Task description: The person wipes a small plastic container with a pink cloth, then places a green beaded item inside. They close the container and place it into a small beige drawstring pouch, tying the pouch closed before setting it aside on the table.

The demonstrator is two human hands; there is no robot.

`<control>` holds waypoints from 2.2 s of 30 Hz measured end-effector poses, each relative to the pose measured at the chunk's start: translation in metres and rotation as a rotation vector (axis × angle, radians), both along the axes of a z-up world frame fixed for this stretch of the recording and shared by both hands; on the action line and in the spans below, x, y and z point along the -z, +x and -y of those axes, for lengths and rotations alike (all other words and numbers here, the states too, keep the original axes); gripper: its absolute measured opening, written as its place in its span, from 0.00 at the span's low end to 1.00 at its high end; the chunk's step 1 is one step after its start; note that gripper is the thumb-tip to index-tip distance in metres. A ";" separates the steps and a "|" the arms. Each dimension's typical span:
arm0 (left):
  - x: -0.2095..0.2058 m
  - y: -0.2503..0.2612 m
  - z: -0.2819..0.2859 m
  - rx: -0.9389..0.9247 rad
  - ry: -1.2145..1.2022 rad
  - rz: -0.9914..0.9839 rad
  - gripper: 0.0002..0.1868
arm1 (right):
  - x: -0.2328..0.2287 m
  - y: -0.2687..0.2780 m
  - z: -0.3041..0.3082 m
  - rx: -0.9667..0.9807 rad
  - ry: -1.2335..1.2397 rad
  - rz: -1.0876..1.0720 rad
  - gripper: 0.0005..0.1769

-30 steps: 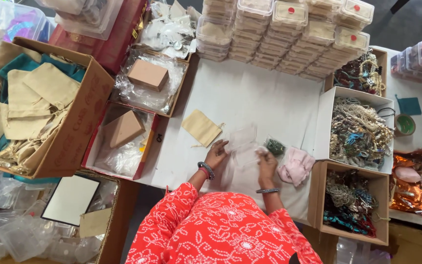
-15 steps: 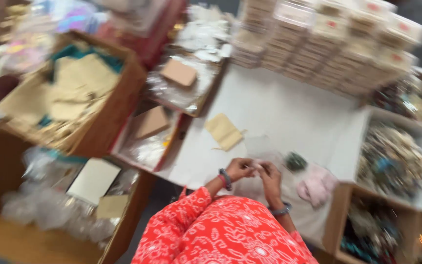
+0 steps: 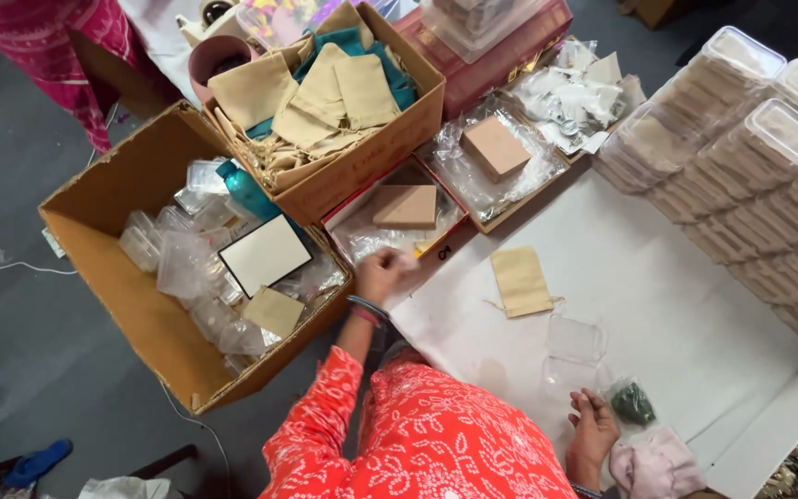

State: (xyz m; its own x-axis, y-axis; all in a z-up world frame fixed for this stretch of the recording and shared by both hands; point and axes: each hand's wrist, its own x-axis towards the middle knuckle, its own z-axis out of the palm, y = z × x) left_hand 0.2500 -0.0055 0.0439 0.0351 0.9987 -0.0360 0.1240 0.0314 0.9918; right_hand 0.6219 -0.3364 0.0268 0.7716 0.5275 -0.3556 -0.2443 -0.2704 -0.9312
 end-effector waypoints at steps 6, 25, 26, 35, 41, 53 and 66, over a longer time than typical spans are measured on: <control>0.040 -0.055 -0.045 -0.243 -0.244 0.278 0.13 | -0.012 -0.014 -0.011 -0.043 -0.067 -0.011 0.12; 0.038 0.157 0.081 0.581 -0.253 0.040 0.16 | -0.009 0.052 0.088 0.185 -0.665 0.893 0.13; 0.051 0.175 0.092 0.697 -0.282 -0.046 0.20 | -0.027 0.053 0.088 0.153 -0.687 0.935 0.19; 0.006 0.274 0.133 0.770 -0.441 -0.585 0.31 | -0.002 0.056 0.106 0.029 -0.774 0.997 0.30; 0.038 0.299 0.140 0.771 -0.093 -0.719 0.16 | -0.025 0.050 0.086 0.299 -0.514 0.964 0.21; 0.113 0.306 0.143 0.882 -0.064 -0.480 0.26 | -0.074 -0.023 -0.027 -0.340 -0.509 0.929 0.20; 0.009 0.300 0.119 0.824 -0.504 0.181 0.33 | -0.091 -0.020 -0.066 -0.472 -0.090 1.009 0.20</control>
State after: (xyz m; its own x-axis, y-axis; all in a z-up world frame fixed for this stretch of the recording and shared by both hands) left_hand 0.5495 -0.1245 0.0346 0.7608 0.5284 -0.3768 0.1444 0.4282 0.8921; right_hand 0.6015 -0.2699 0.1176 0.4572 0.8478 0.2687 0.7576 -0.2131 -0.6169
